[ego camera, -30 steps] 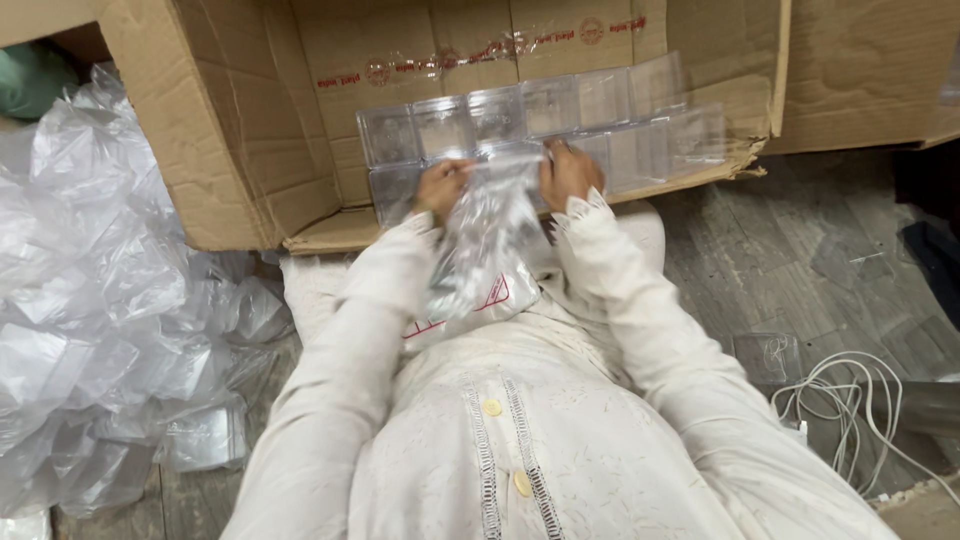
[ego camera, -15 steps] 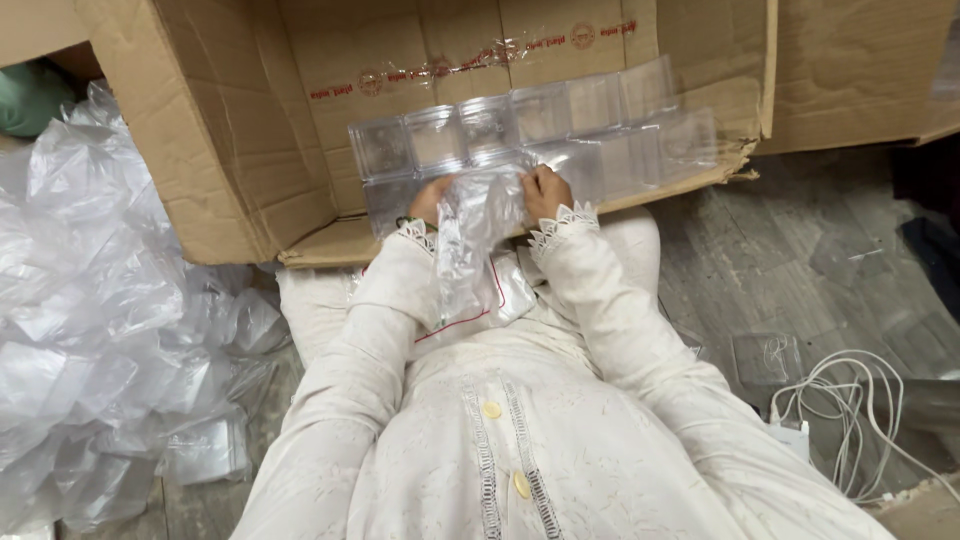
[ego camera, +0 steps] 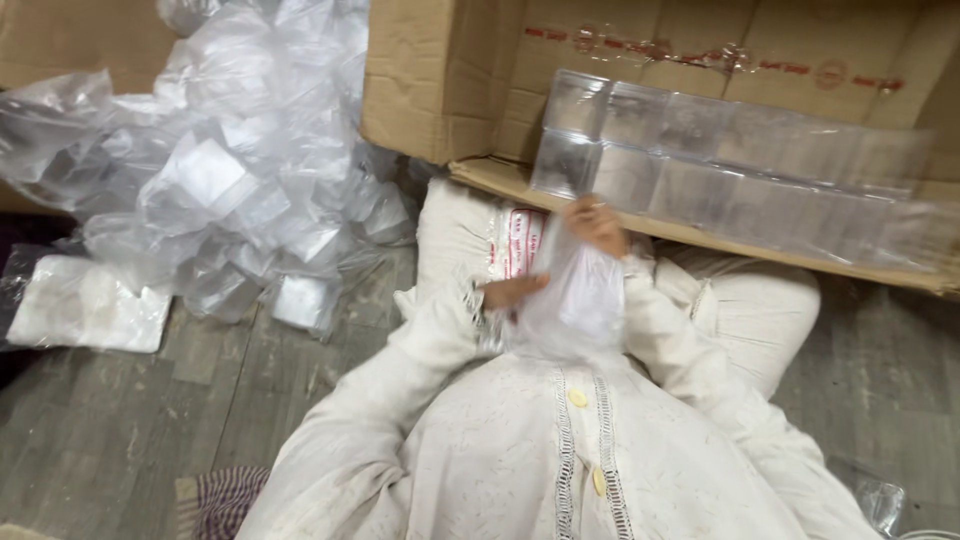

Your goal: The person sits on the floor and wraps clear plastic containers in plastic bags one at a time, placing each bagged container into a cardboard box in front of them. Other workers nearby perform the same bagging work.

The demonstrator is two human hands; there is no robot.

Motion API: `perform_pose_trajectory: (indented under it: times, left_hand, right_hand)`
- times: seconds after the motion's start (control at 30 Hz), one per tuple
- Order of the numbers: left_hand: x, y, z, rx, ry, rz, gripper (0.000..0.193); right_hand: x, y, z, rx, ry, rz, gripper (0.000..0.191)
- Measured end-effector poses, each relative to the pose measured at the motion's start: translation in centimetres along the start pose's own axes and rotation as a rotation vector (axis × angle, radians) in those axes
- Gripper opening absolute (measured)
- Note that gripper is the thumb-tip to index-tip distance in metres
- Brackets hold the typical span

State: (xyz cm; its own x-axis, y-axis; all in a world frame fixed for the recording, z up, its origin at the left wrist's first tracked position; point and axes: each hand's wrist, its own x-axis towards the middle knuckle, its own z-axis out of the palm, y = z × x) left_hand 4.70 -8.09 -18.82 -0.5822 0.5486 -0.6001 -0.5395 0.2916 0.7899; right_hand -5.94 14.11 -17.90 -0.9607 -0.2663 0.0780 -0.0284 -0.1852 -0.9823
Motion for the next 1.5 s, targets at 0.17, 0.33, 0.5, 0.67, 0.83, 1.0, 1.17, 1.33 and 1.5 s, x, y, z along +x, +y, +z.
perform_pose_trajectory:
  times: [0.17, 0.33, 0.5, 0.67, 0.83, 1.0, 1.17, 1.33, 1.5]
  left_hand:
    - [-7.3, -2.2, -8.8, -0.257, 0.652, 0.126, 0.068]
    - [-14.1, 3.4, -26.2, -0.151, 1.378, 0.158, 0.083]
    - [-16.7, 6.0, -28.5, 0.466, 1.625, -0.033, 0.101]
    - [-15.3, 8.2, -18.5, 0.098, 1.367, 0.744, 0.055]
    - [-10.4, 13.5, -6.5, -0.364, 0.711, 0.946, 0.053]
    - [-9.1, 17.4, -4.3, -0.802, 0.546, 1.12, 0.052]
    - [-5.6, 16.7, -1.0, -0.523, 0.411, 0.853, 0.033]
    - [-3.2, 17.5, 1.2, -0.358, 0.572, 0.877, 0.017]
    - [-2.4, 18.0, 4.7, 0.131, 0.752, 1.092, 0.02]
  right_hand:
    - [-2.8, -2.0, 7.6, -0.319, -0.143, 0.039, 0.012]
    - [-2.6, -6.2, 8.2, -0.431, -0.135, 0.033, 0.013]
    - [-2.7, -8.6, 7.6, -0.331, -0.13, 0.018, 0.021]
    - [-1.9, -11.3, 8.8, -0.536, -0.172, -0.206, 0.043]
    - [-0.6, -11.9, 12.7, 0.015, -0.58, -0.564, 0.072]
    - [-4.1, -10.8, 10.9, -0.452, -0.125, -0.17, 0.021]
    - [-7.7, -10.0, 5.5, -0.554, 0.024, -0.08, 0.026]
    - [-10.7, -11.4, 3.3, -0.38, -0.253, 0.045, 0.03]
    - [-9.7, -14.3, 2.6, -0.297, -0.022, -0.34, 0.057]
